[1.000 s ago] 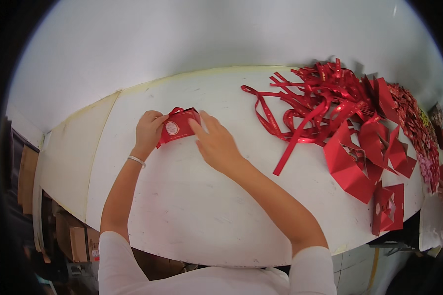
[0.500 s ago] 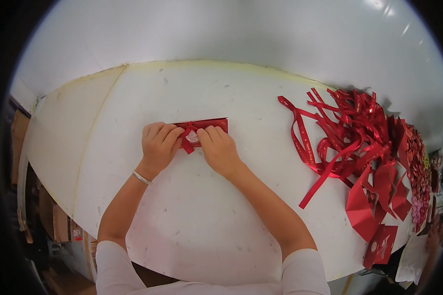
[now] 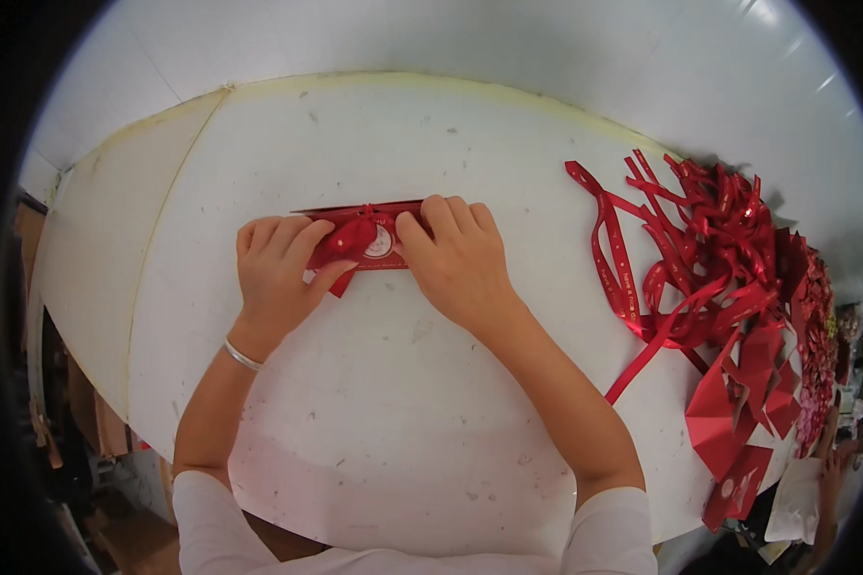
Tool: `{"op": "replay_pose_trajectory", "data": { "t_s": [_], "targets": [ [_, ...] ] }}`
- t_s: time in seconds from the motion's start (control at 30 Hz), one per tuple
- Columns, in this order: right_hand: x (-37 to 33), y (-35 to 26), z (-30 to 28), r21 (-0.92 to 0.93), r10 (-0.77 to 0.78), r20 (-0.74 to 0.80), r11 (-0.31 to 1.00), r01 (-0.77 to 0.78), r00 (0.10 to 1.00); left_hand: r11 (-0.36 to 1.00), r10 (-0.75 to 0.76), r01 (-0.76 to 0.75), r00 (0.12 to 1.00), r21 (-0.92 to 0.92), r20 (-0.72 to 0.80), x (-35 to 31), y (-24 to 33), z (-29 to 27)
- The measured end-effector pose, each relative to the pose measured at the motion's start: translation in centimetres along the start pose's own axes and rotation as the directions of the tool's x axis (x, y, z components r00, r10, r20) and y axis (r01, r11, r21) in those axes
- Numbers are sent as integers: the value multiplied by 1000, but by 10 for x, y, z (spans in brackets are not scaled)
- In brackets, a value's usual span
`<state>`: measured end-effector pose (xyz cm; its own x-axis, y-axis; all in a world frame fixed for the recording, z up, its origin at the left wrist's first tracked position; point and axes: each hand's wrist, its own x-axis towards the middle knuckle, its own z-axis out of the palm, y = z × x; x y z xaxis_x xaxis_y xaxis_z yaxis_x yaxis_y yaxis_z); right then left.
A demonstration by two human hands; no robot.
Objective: The person assembles small red gift boxes by folding the paper, inserting a small item, and tying a red ribbon around the box. They then place the finished boxes into a cardboard box.
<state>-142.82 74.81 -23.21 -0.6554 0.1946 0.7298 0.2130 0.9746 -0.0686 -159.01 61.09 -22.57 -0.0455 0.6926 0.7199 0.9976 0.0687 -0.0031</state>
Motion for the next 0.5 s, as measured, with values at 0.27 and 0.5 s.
{"op": "replay_pose_trajectory", "data": {
  "t_s": [0.27, 0.5],
  "targets": [
    [-5, 18, 9, -56, -173, -87, 984, 168, 981, 989, 43, -43, 999, -145, -8, 11, -2, 5],
    [-9, 11, 2, 39, 62, 41, 997, -64, 997, 972, -111, 133, 987, -196, 116, 16, -3, -1]
  ]
}}
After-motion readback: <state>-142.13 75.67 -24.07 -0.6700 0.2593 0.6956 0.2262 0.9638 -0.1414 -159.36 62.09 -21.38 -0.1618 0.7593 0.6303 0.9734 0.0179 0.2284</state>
